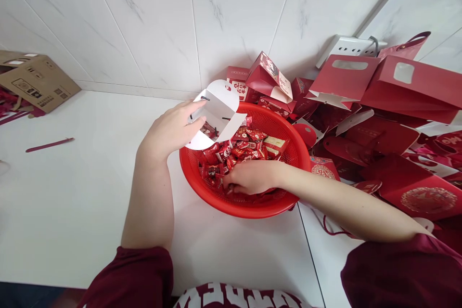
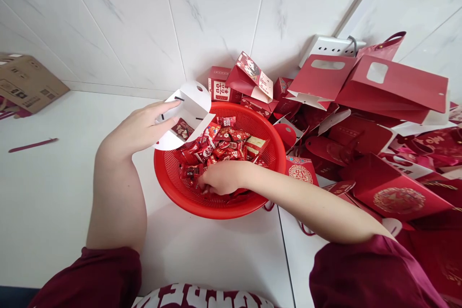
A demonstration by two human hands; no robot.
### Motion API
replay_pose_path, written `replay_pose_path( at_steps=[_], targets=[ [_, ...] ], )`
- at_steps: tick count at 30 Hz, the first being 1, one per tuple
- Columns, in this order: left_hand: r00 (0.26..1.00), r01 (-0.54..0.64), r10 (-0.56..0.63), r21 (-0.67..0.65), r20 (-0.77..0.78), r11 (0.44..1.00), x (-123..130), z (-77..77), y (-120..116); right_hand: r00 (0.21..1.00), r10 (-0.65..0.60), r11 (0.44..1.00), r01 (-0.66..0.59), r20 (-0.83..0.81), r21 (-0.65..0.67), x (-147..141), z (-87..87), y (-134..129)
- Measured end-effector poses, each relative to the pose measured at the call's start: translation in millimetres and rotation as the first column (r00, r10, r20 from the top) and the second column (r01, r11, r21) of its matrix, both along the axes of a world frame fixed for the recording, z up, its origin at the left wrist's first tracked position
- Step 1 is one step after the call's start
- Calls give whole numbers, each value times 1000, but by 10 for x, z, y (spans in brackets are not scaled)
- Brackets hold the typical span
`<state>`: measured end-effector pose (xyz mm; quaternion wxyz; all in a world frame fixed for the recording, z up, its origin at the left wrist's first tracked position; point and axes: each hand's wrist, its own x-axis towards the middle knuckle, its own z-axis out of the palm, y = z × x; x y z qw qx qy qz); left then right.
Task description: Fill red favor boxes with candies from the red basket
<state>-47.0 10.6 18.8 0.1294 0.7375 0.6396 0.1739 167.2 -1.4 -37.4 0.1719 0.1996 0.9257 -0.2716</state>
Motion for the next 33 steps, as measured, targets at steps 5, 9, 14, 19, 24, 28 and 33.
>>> replay_pose_path(
  at_steps=[5, 9, 14, 19, 24, 28, 33],
  targets=[
    [1000, -6, 6, 22, 3, 1000, 13, -2, 6, 935, -310, 884, 215, -175, -415, 247, 109, 26],
    [1000, 0, 1, 63, -13, 998, 44, -1, 21, 924, -306, 865, 170, -228, -471, 409, 131, 28],
    [997, 66, -68, 75, 24, 995, 91, 17, -7, 930, -228, 956, 157, -289, -249, 427, 168, -15],
    [990, 139, -141, 68, 28, 988, 120, 36, -43, 937, -179, 976, 132, -301, -171, 404, 256, -73],
    [998, 6, -11, 76, 62, 997, 93, 61, -26, 933, -288, 957, 276, -214, -86, 559, 421, -25],
    [996, -75, 70, 110, 47, 991, 45, 84, -10, 829, -475, 806, 545, -296, 230, 663, 487, 86],
    [997, -59, 54, 109, 48, 992, 39, 82, -10, 859, -403, 770, 505, -316, 390, 414, 432, 109]
  ],
)
